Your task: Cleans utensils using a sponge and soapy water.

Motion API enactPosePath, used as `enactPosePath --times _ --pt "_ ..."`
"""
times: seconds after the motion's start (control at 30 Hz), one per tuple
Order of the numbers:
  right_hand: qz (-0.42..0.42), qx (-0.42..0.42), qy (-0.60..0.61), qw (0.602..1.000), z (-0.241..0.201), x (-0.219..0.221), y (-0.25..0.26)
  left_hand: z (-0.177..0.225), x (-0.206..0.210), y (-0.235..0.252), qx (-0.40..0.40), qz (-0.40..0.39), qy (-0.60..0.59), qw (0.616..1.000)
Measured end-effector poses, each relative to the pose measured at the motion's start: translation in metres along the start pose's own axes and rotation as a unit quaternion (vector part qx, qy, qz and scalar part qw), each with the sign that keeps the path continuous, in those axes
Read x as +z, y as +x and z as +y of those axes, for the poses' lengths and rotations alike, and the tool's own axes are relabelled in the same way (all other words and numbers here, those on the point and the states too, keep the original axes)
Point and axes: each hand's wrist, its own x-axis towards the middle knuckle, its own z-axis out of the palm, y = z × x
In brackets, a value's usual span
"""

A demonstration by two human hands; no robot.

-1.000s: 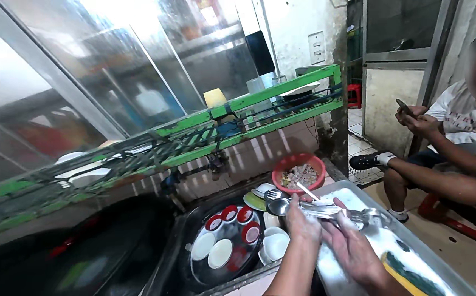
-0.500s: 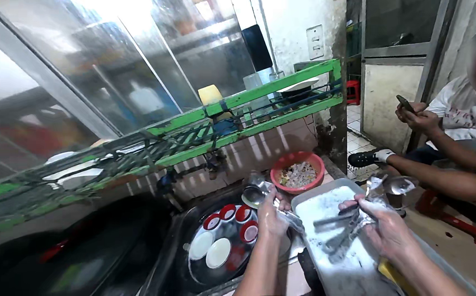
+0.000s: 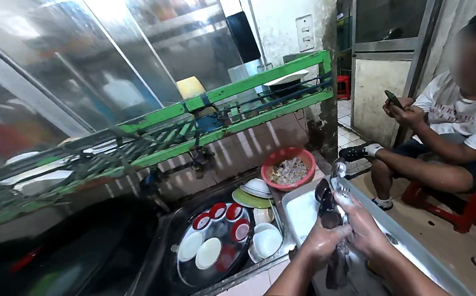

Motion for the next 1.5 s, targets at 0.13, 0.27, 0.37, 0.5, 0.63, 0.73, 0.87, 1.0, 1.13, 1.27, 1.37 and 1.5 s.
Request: enactPosePath --times 0.13,0.27,0.37,0.5,0.63,0.73,0.87,1.0,1.13,1.27,1.37,1.5 --pt "-0.067 -0.052 -0.251 0.964 -0.002 -0.012 0.000 -0.017 -0.002 0.006 0.036 -0.024 0.019 0.999" --pt "-0.084 -0.124 -0.303 0.941 -0.012 -0.025 0.000 -0.023 -0.015 0.007 -0.007 0.008 0.065 0.998" --pt "-0.041 -0.115 -0.261 0.958 -0.026 -0.026 0.005 -0.019 -0.017 0.001 -0.007 -0.008 0.085 0.996" --pt "-0.010 -0.113 -0.152 0.982 -0.045 -0.023 0.005 -0.022 -0.018 -0.001 0.006 -0.058 0.058 0.997" --pt "-0.194 -0.029 -0.158 0.968 -0.058 -0.028 0.008 -0.020 -0.018 -0.003 -0.015 -0.109 0.029 0.993" --pt "-0.119 -0.048 -0.184 0.975 -0.076 -0.011 0.007 -0.020 -0.018 -0.003 -0.021 -0.129 0.042 0.991" --pt "-0.018 -0.175 -0.127 0.976 -0.110 -0.007 0.006 -0.023 -0.017 0.005 -0.023 -0.061 0.050 0.997" --pt "0.011 -0.189 -0.238 0.953 -0.127 -0.009 0.001 -0.012 -0.016 0.006 -0.052 0.079 -0.137 0.986" --pt "-0.037 -0.033 -0.371 0.927 -0.058 -0.009 0.002 -0.006 -0.014 0.006 -0.027 0.122 -0.348 0.929" --pt "-0.071 0.012 -0.413 0.908 0.004 -0.004 0.001 -0.016 -0.017 0.003 -0.019 0.103 -0.240 0.965" --pt "-0.117 0.047 -0.499 0.857 0.003 -0.005 0.011 -0.021 -0.020 0.003 -0.035 0.041 -0.129 0.990" --pt "-0.191 0.050 -0.507 0.839 -0.029 -0.018 0.007 -0.017 -0.021 0.003 -0.012 0.028 -0.010 0.999"
